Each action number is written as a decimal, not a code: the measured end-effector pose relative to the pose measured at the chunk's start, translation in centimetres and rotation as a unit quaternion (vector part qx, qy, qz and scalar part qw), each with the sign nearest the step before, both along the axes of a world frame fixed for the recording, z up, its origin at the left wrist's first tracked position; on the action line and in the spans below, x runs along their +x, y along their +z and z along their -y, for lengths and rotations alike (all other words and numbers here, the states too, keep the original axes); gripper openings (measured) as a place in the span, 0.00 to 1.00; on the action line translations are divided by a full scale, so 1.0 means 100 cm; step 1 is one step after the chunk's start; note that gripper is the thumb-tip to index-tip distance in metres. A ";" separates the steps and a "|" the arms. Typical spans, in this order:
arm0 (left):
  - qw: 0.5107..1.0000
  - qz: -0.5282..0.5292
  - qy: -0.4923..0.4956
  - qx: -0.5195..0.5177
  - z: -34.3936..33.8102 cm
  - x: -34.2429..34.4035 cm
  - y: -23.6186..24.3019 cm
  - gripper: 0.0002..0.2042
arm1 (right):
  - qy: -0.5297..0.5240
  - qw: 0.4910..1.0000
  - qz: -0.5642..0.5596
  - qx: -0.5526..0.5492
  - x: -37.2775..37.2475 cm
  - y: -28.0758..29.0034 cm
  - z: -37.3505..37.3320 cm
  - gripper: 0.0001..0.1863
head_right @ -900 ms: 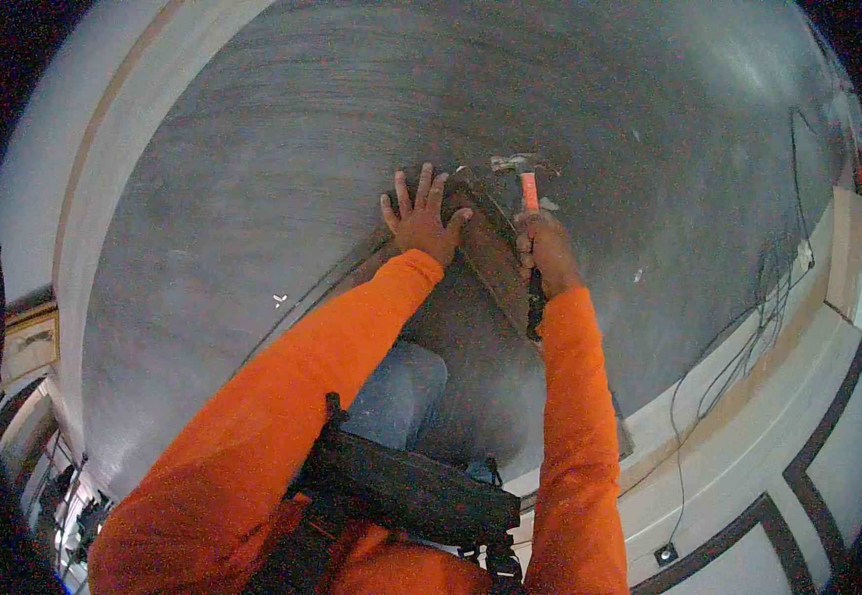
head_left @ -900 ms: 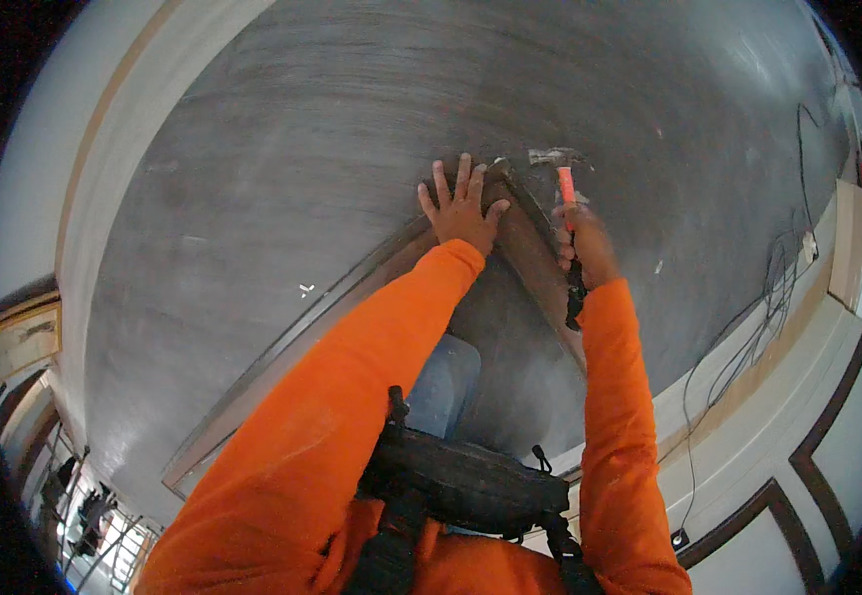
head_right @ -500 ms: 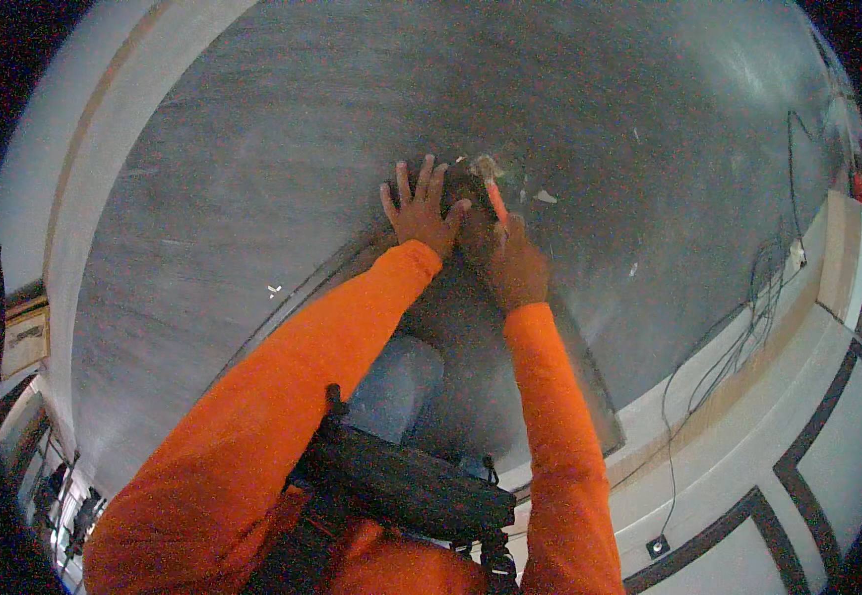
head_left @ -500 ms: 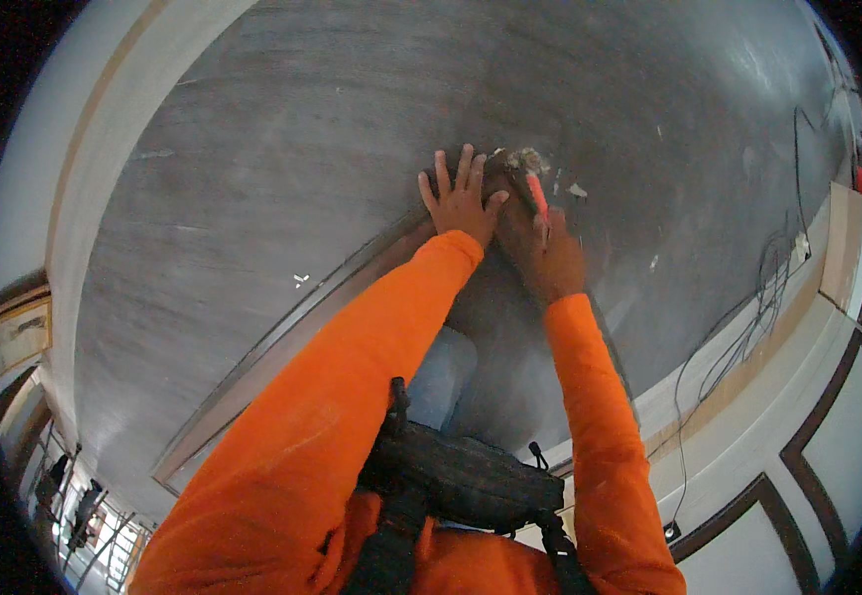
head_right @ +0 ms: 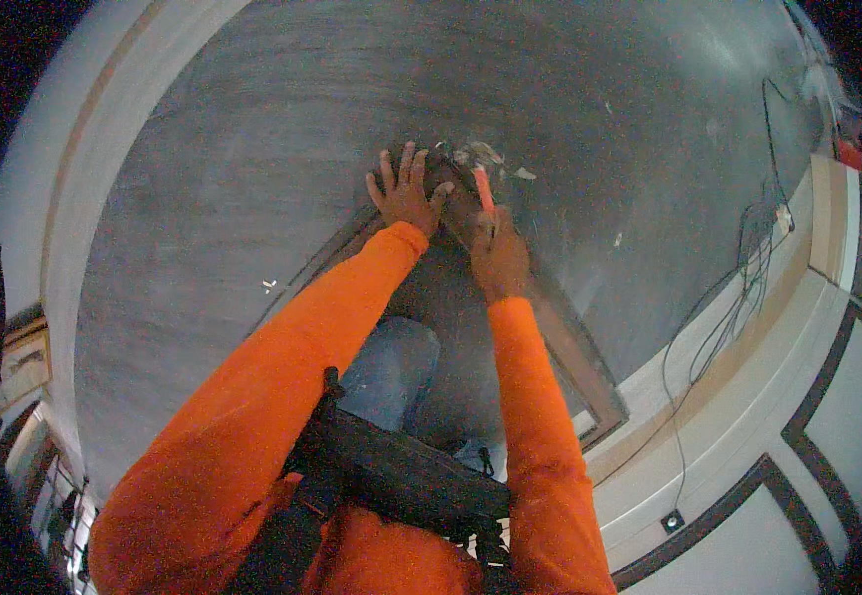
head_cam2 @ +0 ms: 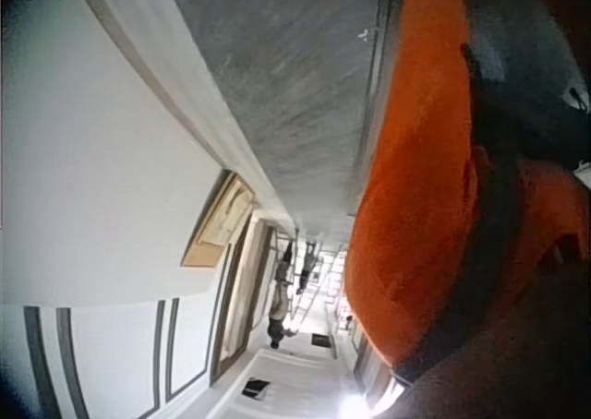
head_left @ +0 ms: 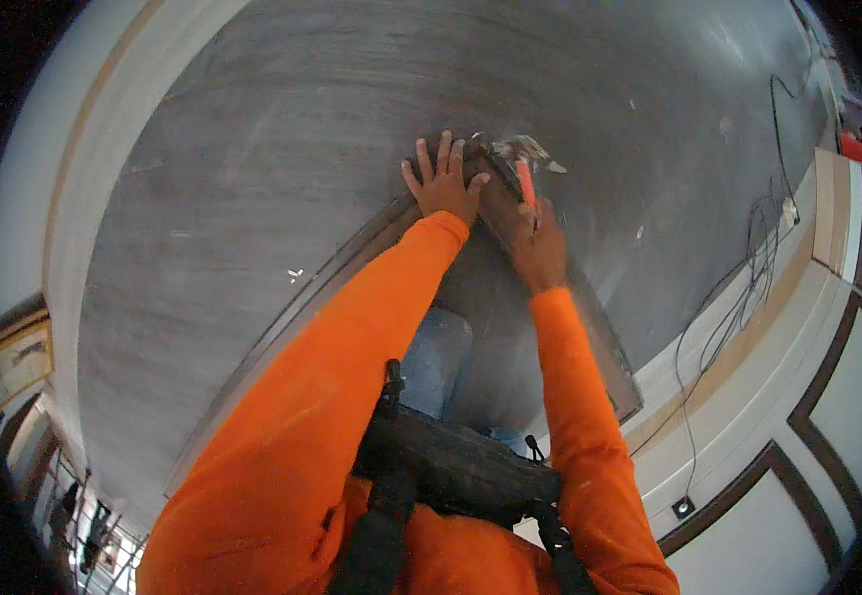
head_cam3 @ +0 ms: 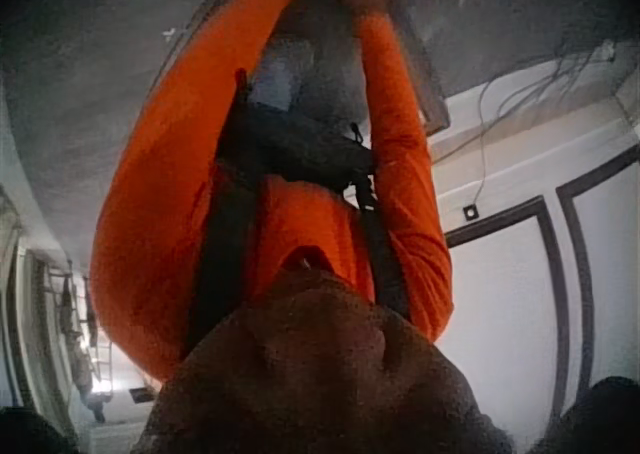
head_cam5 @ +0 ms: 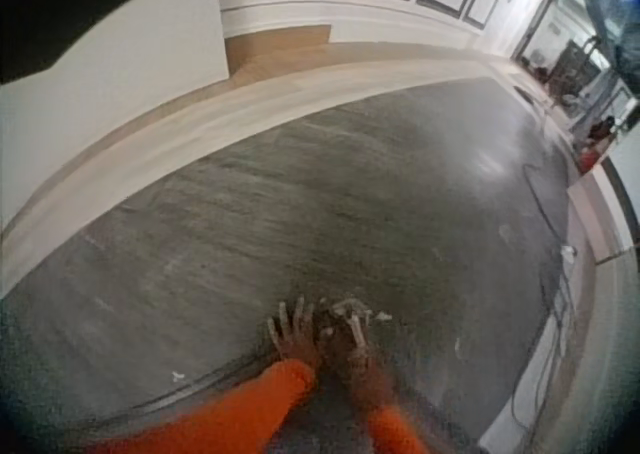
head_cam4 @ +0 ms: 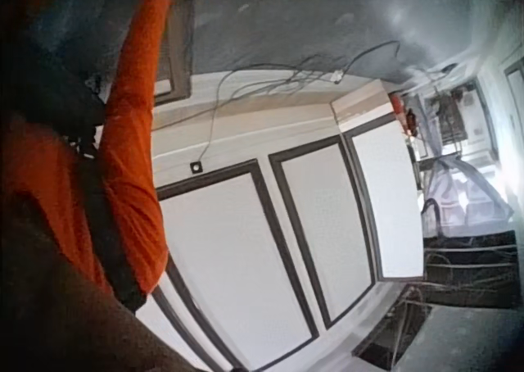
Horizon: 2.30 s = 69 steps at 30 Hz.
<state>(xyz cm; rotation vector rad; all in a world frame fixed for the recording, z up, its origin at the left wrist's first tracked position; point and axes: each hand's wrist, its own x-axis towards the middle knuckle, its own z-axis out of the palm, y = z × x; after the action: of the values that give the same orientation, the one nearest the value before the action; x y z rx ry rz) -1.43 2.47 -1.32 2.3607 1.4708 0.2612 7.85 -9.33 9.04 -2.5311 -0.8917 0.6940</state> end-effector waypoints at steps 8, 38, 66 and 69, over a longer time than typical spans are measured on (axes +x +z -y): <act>0.956 0.015 -0.152 -0.252 -0.103 0.019 -0.002 0.34 | -0.137 0.989 -0.040 0.029 -0.058 -0.002 0.081 0.20; 0.948 -0.111 -0.261 -0.144 -0.086 0.059 0.035 0.35 | -0.144 0.982 0.069 0.102 -0.034 -0.016 0.057 0.23; 0.973 -0.065 -0.030 -0.219 -0.031 -0.245 0.021 0.16 | 0.176 0.982 -0.034 -0.058 -0.102 -0.010 -0.002 0.24; 0.967 -0.049 -0.063 -0.241 -0.040 -0.249 0.013 0.16 | 0.205 0.978 -0.007 -0.036 -0.107 -0.028 0.008 0.23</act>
<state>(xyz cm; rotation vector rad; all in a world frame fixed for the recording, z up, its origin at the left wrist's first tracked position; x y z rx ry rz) -26.33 6.47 0.00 2.0742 1.2439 -0.2261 -2.90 -10.14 6.28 -2.4177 -1.4287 0.8760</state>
